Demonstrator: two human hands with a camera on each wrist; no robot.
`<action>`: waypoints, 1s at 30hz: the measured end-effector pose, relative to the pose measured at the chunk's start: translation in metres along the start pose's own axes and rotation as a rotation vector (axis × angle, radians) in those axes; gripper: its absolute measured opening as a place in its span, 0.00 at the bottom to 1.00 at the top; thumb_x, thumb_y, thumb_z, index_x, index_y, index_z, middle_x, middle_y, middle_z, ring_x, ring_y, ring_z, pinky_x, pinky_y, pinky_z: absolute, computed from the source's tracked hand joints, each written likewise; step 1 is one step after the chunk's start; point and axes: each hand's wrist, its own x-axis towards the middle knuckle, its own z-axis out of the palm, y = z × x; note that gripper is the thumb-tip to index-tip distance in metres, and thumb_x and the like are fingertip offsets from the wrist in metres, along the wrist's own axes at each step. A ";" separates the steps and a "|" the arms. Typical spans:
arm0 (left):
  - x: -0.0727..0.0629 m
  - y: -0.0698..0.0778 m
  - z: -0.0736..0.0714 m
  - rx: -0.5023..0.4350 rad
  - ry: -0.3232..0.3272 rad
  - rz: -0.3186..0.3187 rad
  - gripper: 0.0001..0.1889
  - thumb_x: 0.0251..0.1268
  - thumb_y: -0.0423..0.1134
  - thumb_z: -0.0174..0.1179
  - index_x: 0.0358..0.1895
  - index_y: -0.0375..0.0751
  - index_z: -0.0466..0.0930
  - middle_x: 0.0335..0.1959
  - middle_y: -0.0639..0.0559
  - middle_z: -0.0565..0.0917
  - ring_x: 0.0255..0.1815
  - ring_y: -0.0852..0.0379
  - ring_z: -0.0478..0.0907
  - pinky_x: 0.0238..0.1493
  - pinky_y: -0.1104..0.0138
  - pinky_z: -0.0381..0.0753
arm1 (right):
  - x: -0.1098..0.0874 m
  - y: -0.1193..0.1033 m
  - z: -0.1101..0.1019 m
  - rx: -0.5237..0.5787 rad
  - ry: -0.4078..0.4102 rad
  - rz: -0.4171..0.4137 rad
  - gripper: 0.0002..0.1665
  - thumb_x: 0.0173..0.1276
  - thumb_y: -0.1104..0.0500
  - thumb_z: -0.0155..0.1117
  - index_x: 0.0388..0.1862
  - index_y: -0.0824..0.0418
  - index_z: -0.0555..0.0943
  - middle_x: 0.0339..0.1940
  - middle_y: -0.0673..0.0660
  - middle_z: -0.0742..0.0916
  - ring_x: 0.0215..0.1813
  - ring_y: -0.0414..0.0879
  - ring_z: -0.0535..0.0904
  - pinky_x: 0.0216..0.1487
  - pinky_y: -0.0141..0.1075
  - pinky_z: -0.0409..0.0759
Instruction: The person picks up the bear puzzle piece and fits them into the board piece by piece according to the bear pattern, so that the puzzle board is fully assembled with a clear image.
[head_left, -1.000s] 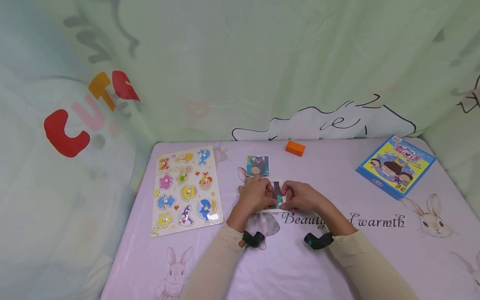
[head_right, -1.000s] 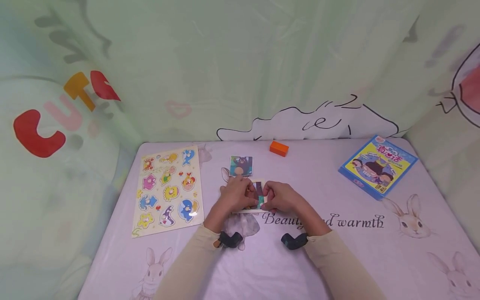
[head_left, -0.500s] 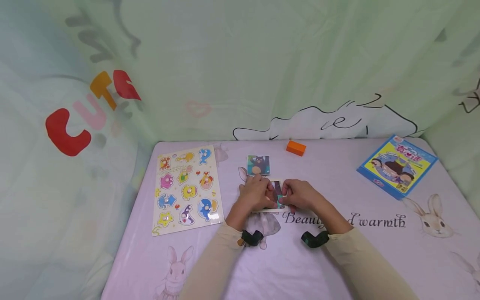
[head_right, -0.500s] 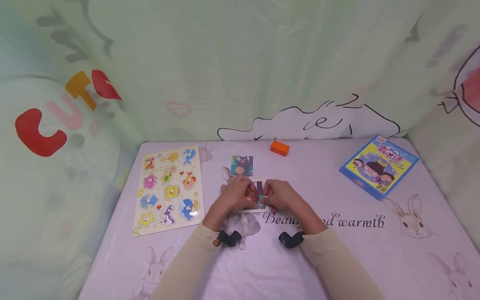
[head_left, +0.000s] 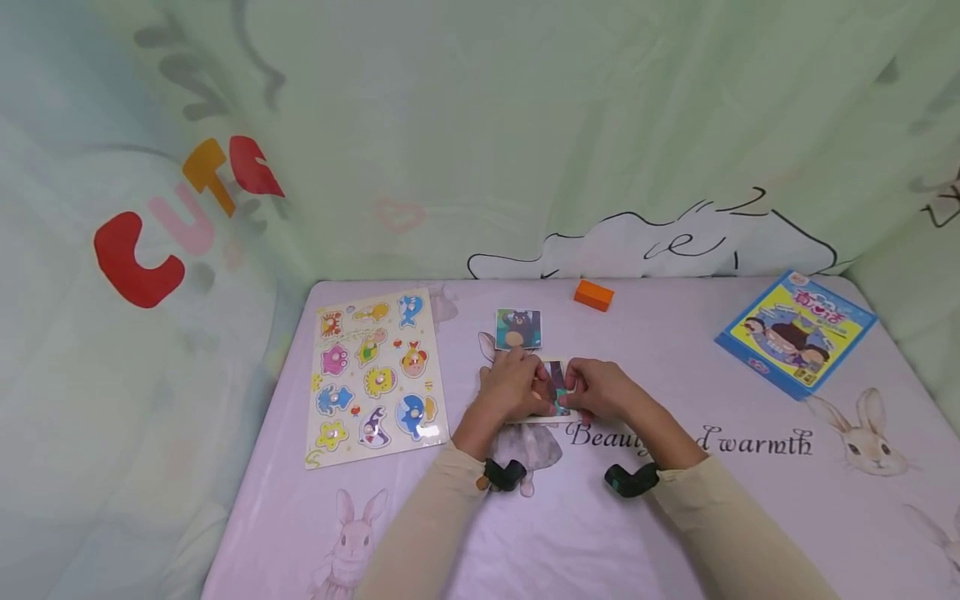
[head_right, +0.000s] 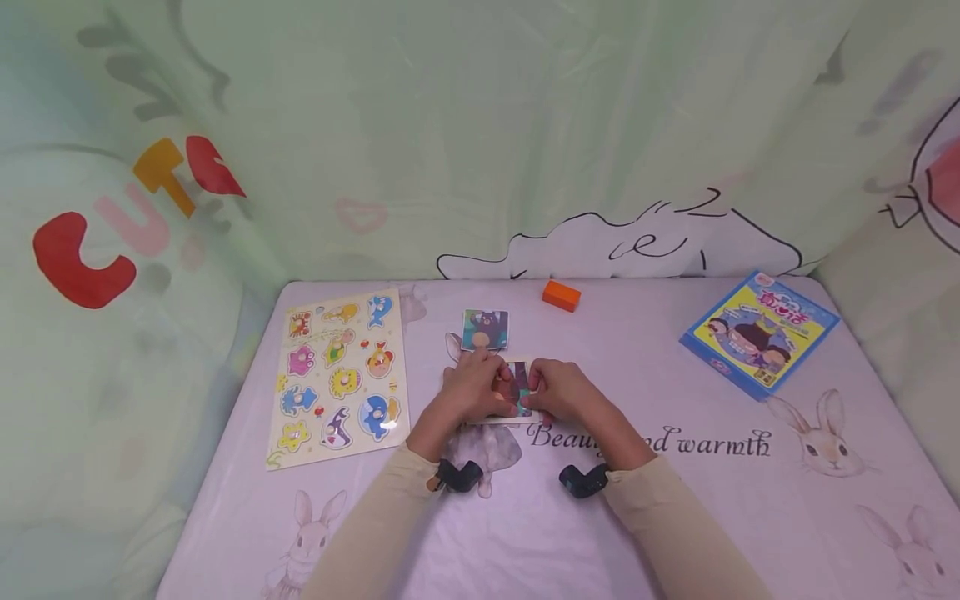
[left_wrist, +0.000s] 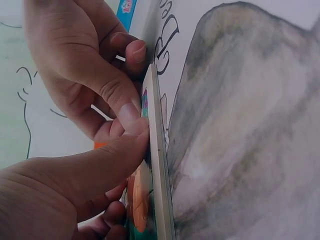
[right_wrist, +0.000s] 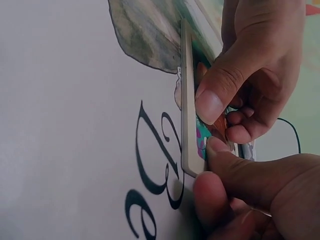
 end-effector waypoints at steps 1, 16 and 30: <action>0.000 0.000 0.000 -0.001 0.000 -0.003 0.24 0.49 0.59 0.79 0.40 0.58 0.74 0.46 0.58 0.71 0.53 0.56 0.67 0.46 0.57 0.66 | 0.000 0.000 0.000 0.001 -0.002 0.002 0.14 0.68 0.56 0.73 0.39 0.59 0.75 0.22 0.54 0.80 0.23 0.45 0.77 0.33 0.38 0.69; -0.002 0.003 -0.001 -0.017 0.003 0.016 0.22 0.52 0.57 0.77 0.44 0.56 0.77 0.49 0.57 0.72 0.56 0.55 0.68 0.48 0.57 0.67 | -0.009 0.004 0.000 -0.011 0.017 -0.056 0.12 0.70 0.55 0.69 0.40 0.57 0.74 0.19 0.52 0.80 0.23 0.44 0.76 0.33 0.38 0.71; -0.036 -0.030 -0.045 -0.232 0.205 0.237 0.18 0.76 0.46 0.59 0.63 0.47 0.79 0.67 0.49 0.78 0.71 0.49 0.73 0.70 0.52 0.72 | -0.044 0.032 -0.032 -0.145 0.363 -0.219 0.17 0.74 0.49 0.65 0.52 0.59 0.81 0.50 0.59 0.85 0.51 0.55 0.79 0.52 0.52 0.82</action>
